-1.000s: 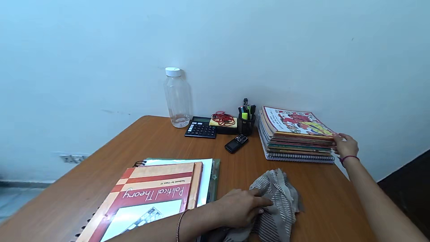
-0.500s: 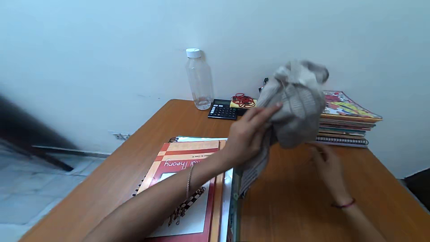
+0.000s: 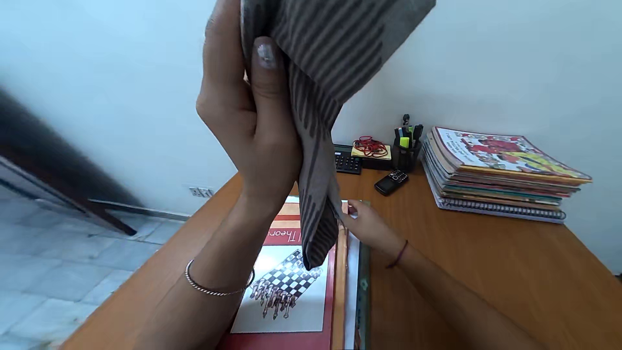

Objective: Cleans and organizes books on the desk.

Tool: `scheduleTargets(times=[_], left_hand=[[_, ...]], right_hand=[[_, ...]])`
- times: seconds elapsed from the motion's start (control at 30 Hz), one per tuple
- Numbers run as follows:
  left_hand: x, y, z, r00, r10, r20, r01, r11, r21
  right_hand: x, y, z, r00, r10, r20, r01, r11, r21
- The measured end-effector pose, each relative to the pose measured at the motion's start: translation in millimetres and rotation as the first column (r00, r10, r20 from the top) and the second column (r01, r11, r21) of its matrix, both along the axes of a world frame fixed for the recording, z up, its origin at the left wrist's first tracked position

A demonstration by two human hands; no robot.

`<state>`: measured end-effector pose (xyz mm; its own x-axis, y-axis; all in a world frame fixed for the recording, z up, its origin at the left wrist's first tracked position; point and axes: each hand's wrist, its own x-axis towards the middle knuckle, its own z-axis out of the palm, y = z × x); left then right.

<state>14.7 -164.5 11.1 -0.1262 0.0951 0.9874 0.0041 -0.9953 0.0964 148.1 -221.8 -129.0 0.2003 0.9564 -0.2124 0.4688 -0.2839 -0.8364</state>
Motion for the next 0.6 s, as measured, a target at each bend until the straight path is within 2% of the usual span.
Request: scheduleTargets(times=[0.07,0.1,0.13,0.17,0.2,0.23,0.27,0.3,0.33,0.47,0.6], left_hand=[[-2,11,-2,1.000,-0.018,0.022,0.018,1.000,0.017],[1,37,-10,0.998,-0.038,0.052,0.031,0.991,0.128],[11,81,-19,0.988,-0.084,0.127,0.039,0.945,0.324],[15,103,-26,0.985,-0.073,0.156,0.015,0.939,0.343],[10,89,-29,0.994,-0.012,0.107,0.003,0.997,0.077],[-3,57,-18,0.998,-0.016,-0.064,-0.007,0.936,-0.351],[13,92,-37,0.995,-0.011,0.097,0.018,0.997,-0.072],[20,118,-46,0.988,-0.048,0.144,0.030,0.992,0.123],[21,130,-50,0.988,-0.070,0.139,0.041,0.978,0.206],[15,125,-46,0.987,-0.119,0.106,0.096,0.976,0.197],[11,113,-37,0.989,-0.117,0.091,0.099,0.979,0.179]], right_hand=[[0,5,3,0.999,-0.038,-0.038,0.038,0.999,-0.022],[-1,7,2,0.996,-0.063,-0.065,0.062,0.998,-0.027],[-1,11,1,0.992,-0.092,-0.091,0.089,0.995,-0.036],[0,16,-1,0.985,-0.123,-0.119,0.118,0.992,-0.047],[0,19,-3,0.976,-0.152,-0.155,0.146,0.988,-0.053],[1,22,-2,0.963,-0.180,-0.201,0.173,0.983,-0.056],[1,24,-2,0.950,-0.203,-0.238,0.199,0.979,-0.042],[2,25,-1,0.937,-0.214,-0.276,0.215,0.976,-0.025],[2,25,-1,0.928,-0.218,-0.304,0.227,0.974,-0.005],[-1,18,-7,0.905,-0.263,-0.333,0.292,0.956,0.038],[-2,2,-18,0.942,-0.196,-0.271,0.223,0.972,0.072]])
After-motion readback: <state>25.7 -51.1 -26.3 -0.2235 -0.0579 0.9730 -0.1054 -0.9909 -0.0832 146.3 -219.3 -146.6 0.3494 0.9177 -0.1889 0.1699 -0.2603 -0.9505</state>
